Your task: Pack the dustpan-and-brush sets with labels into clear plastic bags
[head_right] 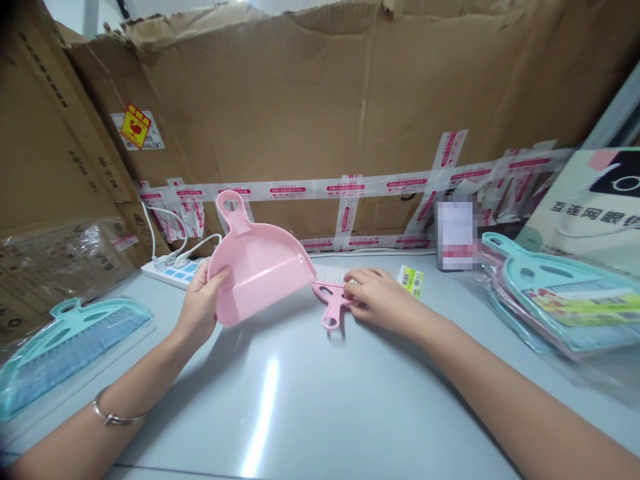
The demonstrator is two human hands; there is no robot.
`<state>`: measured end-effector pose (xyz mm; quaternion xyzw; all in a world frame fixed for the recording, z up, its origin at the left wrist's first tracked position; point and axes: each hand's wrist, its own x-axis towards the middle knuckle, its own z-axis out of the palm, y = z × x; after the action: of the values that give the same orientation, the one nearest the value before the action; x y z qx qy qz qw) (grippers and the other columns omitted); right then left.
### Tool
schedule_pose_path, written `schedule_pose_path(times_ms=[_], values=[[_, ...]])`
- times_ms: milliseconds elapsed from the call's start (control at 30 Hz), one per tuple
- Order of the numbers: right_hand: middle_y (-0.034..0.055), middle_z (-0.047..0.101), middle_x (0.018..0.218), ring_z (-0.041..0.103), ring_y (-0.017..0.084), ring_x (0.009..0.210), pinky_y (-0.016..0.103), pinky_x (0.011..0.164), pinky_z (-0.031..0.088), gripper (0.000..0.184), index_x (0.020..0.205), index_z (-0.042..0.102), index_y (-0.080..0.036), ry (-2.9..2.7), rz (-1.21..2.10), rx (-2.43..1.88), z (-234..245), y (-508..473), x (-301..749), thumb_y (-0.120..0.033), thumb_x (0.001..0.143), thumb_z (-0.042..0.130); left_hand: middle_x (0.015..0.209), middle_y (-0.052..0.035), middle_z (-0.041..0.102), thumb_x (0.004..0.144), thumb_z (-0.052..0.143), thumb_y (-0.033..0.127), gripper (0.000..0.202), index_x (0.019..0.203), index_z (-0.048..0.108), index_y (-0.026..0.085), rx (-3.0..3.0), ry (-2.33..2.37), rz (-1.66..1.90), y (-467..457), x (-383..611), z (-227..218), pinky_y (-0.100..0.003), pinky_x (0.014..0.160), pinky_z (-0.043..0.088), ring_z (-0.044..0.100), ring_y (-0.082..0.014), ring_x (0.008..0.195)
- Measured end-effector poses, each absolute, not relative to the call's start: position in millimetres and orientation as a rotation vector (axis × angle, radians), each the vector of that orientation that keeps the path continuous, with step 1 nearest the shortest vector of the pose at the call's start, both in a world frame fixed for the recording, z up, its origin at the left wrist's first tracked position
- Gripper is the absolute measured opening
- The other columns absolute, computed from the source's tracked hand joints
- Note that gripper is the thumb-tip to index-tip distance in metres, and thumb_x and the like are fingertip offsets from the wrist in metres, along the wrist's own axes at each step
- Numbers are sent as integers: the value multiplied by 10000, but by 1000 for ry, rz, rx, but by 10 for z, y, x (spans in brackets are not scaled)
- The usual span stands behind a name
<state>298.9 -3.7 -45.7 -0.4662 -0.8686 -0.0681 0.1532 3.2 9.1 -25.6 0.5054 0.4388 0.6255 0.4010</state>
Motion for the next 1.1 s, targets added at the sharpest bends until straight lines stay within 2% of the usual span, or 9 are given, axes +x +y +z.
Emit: schedule_pose_path(times_ms=[67,167,300,400,500,700,800,933,1100], values=[[109,653,1030,596,270,969,468,864,430,187,868,622,-196,-2385,-193,-1231,-393,-24,3070,-280,869,454,811,21,545,724,596,299,198,887,533,204,1235,1135,1624,119,0,-254,-234,640,400,512,-137,728],[84,668,882,615,253,837,431,778,456,251,875,592,-218,-2086,-140,-1233,-241,-91,3156,-382,905,405,849,14,559,724,594,294,242,941,513,224,1198,1128,1665,142,-38,-223,-238,626,420,534,-145,737],[31,618,683,580,200,613,322,572,460,277,831,555,-251,-1643,123,-1219,-36,-341,2999,-499,880,442,1028,-10,594,738,613,296,343,1071,551,245,1262,1053,1608,91,-20,-181,-242,680,455,568,-161,846],[14,571,594,541,168,531,281,501,441,293,771,550,-241,-1619,301,-1149,-8,-529,2722,-505,865,467,1171,-6,601,760,631,316,430,1183,557,300,1311,945,1382,-13,64,-180,-243,701,469,593,-172,901],[19,582,616,543,157,549,268,514,442,286,790,578,-226,-1710,442,-1143,-87,-630,2484,-464,883,451,1252,-2,603,779,632,331,445,1220,571,330,1248,838,1154,-136,194,-208,-278,786,482,608,-208,999],[13,632,685,535,150,568,267,531,415,275,829,619,-226,-1788,453,-1236,-198,-589,2368,-431,882,444,1164,-47,674,766,663,375,352,1086,680,230,1112,780,1057,-246,409,-305,-324,931,443,583,-256,1115],[21,667,739,586,169,628,281,581,443,264,854,627,-222,-1756,400,-1256,-186,-536,2364,-411,885,445,1150,-46,681,758,670,413,373,1083,682,232,1172,833,1062,-236,436,-335,-338,942,439,576,-262,1127],[47,695,850,633,190,733,297,670,470,236,934,621,-207,-1725,312,-1212,-175,-486,2322,-363,902,446,1163,-29,672,733,707,380,409,1120,656,258,1297,887,1069,-229,437,-351,-321,927,446,575,-248,1126],[76,647,927,596,220,876,361,789,463,163,958,618,-212,-1715,-2,-1107,-210,-391,2305,-284,894,486,1171,-33,663,760,677,408,410,1141,638,261,1299,884,1086,-234,471,-384,-301,884,454,577,-244,1116]])
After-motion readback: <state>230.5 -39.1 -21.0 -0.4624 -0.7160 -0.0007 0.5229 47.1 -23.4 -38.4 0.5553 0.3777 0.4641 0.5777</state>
